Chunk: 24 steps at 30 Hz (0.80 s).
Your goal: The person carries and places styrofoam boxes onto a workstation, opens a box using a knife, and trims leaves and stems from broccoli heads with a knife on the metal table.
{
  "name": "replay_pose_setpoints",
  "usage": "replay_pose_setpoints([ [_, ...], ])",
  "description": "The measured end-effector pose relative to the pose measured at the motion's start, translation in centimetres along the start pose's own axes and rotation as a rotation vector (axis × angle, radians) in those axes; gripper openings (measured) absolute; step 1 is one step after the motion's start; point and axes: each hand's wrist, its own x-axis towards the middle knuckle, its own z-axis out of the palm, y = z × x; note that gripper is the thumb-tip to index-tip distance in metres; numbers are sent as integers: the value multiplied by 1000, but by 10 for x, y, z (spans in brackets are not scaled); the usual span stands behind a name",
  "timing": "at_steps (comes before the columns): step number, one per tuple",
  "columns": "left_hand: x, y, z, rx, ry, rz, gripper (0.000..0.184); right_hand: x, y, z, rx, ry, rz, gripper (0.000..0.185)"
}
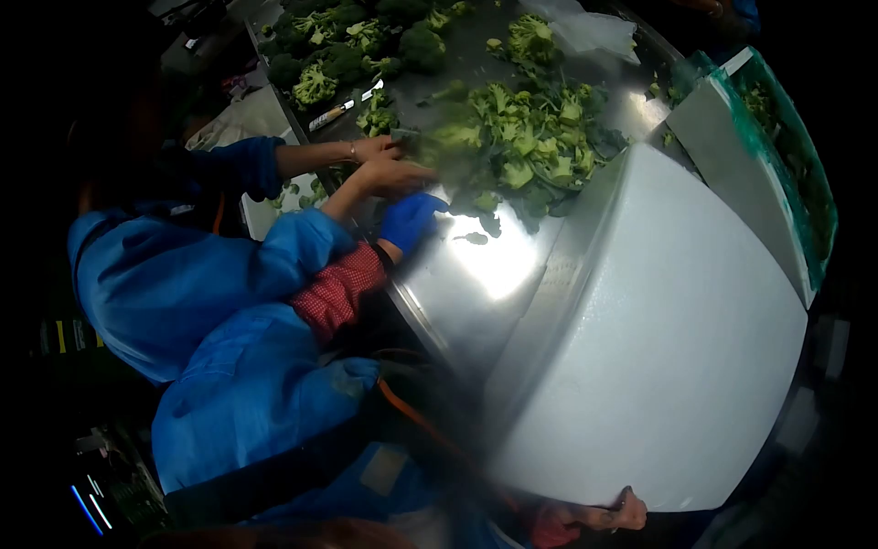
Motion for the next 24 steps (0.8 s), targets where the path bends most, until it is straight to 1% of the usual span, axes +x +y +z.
replay_pose_setpoints([
  [1,-1,-3,3,-4,-22,-3,18,2,-1,-1,-15,-11,-2,55],
  [2,0,9,0,13,-88,-3,17,1,-1,-2,-14,-10,12,54],
  [4,10,12,14,-84,77,99,13,0,-2,-2,-13,-5,41,54],
  [5,14,12,25,-132,162,147,16,0,-3,-3,-20,-7,54,54],
  [6,24,5,39,-151,204,59,11,-1,-4,-2,-25,-8,67,54],
  [9,64,-4,44,-114,341,82,11,-1,-4,0,16,30,58,55],
  [11,105,-29,38,-154,391,121,11,-3,0,0,2,35,6,54],
  [13,156,-83,11,16,554,188,13,-7,9,-3,-44,9,-46,54],
  [15,170,-49,-66,350,470,-181,14,-15,24,-6,-21,-7,-40,55],
  [17,190,-141,-101,277,769,-12,26,-29,51,-10,-5,-35,-16,56],
  [19,175,-111,-144,533,692,-499,35,-44,70,-14,-35,-66,-11,55],
  [21,179,-226,-171,640,718,-297,42,-44,68,-13,-70,-91,-43,52],
  [24,168,-205,-189,927,276,-624,40,-31,55,-17,-129,-130,-130,50],
])
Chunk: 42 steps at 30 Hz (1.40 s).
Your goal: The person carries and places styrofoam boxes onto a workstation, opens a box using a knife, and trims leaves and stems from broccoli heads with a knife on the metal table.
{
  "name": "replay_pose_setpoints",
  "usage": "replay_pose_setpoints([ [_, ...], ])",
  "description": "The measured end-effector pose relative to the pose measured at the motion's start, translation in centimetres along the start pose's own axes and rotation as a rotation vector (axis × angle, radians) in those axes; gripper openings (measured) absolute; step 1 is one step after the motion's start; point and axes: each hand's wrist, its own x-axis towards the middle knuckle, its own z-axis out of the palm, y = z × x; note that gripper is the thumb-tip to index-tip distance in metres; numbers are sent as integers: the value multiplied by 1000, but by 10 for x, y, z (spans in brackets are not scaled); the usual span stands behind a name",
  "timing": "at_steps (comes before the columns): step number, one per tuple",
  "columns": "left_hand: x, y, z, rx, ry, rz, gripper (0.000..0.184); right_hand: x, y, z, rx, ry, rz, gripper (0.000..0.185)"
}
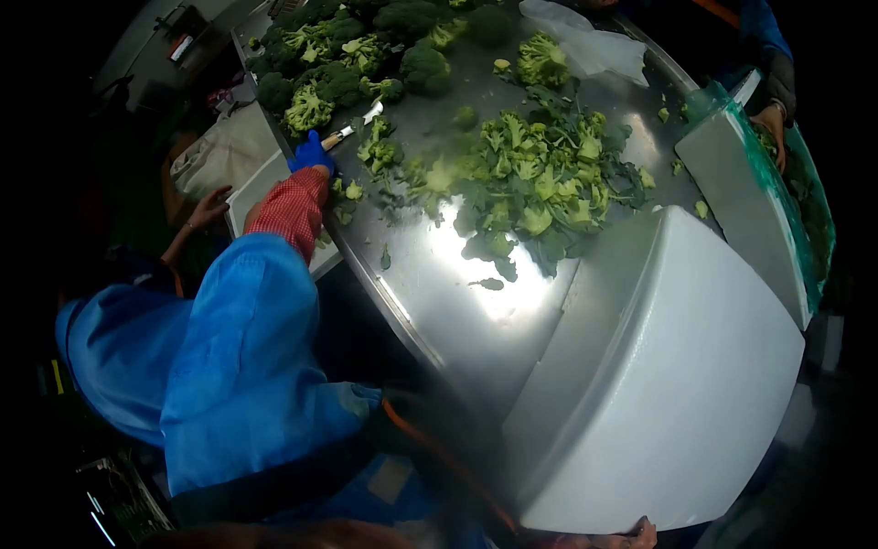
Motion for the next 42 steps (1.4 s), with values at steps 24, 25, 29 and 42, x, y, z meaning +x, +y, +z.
replay_pose_setpoints([
  [24,-447,223,-356,-1428,-1054,1362,32,87,-80,-105,338,-16,358,29],
  [25,-486,225,-360,-1276,-1125,1424,33,89,-78,-120,477,-14,399,34],
  [29,-603,224,-365,-776,-864,1959,36,71,-74,-139,1067,220,874,34],
  [42,-537,250,-332,-289,22,2008,71,-38,95,-115,1481,291,1438,23],
])
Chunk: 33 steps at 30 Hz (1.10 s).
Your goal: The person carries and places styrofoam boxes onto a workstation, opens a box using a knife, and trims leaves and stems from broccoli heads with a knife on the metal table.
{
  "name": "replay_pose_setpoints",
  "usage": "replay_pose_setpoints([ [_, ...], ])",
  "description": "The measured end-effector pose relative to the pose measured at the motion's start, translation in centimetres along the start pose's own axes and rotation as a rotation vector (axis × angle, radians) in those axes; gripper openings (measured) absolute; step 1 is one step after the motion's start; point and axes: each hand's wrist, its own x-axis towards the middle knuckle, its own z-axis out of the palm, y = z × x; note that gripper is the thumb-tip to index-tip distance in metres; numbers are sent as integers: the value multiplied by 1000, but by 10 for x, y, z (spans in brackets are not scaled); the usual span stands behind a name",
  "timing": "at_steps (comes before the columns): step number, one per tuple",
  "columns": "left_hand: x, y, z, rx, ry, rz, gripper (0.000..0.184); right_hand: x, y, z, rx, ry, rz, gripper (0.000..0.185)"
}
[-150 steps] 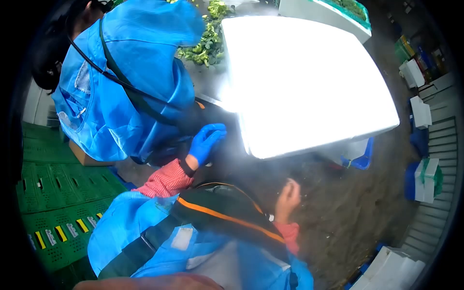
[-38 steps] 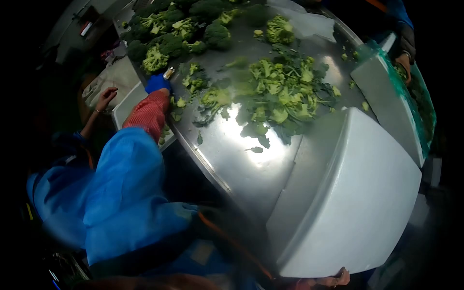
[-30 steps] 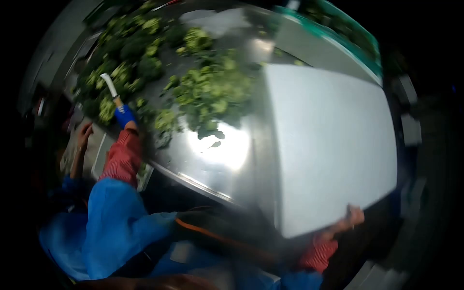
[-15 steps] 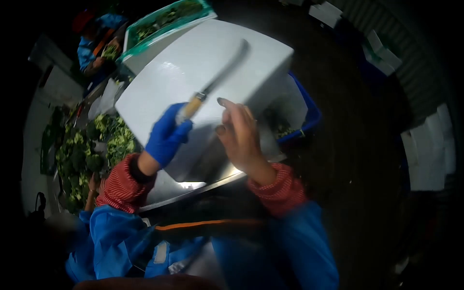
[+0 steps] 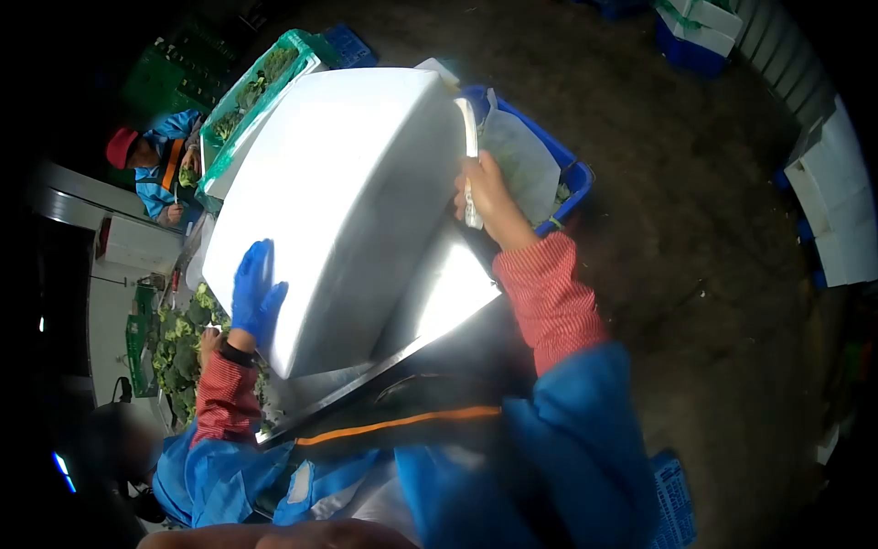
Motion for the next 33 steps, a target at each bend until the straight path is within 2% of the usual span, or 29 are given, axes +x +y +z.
replay_pose_setpoints([
  [4,0,-2,12,24,18,-5,72,45,2,-7,8,-76,25,23],
  [10,1,-2,16,-28,69,2,69,50,-9,2,-160,16,108,24],
  [14,5,2,11,-74,86,4,68,69,-28,9,-333,-71,185,25],
  [20,2,4,10,-145,106,-67,65,21,-25,21,-299,-147,249,24],
  [24,-1,-1,16,-354,203,-92,65,-14,-2,39,-277,-187,307,22],
  [25,-7,9,30,-1042,348,-155,64,-21,-4,45,-277,-217,323,21],
  [30,-10,-12,10,-270,528,4,60,-71,12,79,-352,-218,353,20],
  [31,-14,-18,11,-257,618,34,59,-87,19,86,-360,-246,362,20],
  [33,-27,-10,14,-630,848,-28,57,-106,35,94,-369,-297,379,19],
])
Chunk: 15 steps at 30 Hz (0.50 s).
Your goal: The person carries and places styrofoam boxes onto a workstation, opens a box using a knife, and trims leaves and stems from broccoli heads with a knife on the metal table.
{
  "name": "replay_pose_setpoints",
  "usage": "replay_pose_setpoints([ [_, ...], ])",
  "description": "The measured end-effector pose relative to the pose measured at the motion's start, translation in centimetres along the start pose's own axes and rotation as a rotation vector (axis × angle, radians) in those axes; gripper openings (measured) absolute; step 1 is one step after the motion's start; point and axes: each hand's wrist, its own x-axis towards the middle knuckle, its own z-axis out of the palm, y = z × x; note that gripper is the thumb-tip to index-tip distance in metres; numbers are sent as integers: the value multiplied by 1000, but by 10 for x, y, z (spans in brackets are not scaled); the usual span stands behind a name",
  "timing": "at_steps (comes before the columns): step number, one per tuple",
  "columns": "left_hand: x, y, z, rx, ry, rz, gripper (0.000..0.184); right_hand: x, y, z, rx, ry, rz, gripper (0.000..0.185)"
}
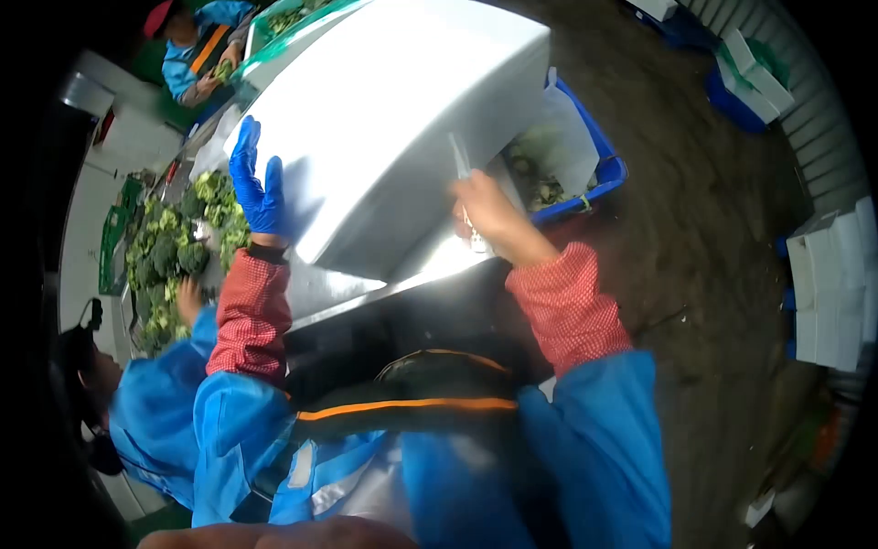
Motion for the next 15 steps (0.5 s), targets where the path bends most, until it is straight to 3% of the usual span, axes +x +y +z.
replay_pose_setpoints([
  [6,-85,59,-37,-265,329,-37,62,-42,29,56,12,53,0,21],
  [15,-191,80,-90,-277,238,-347,53,-46,37,82,-9,128,-65,19],
])
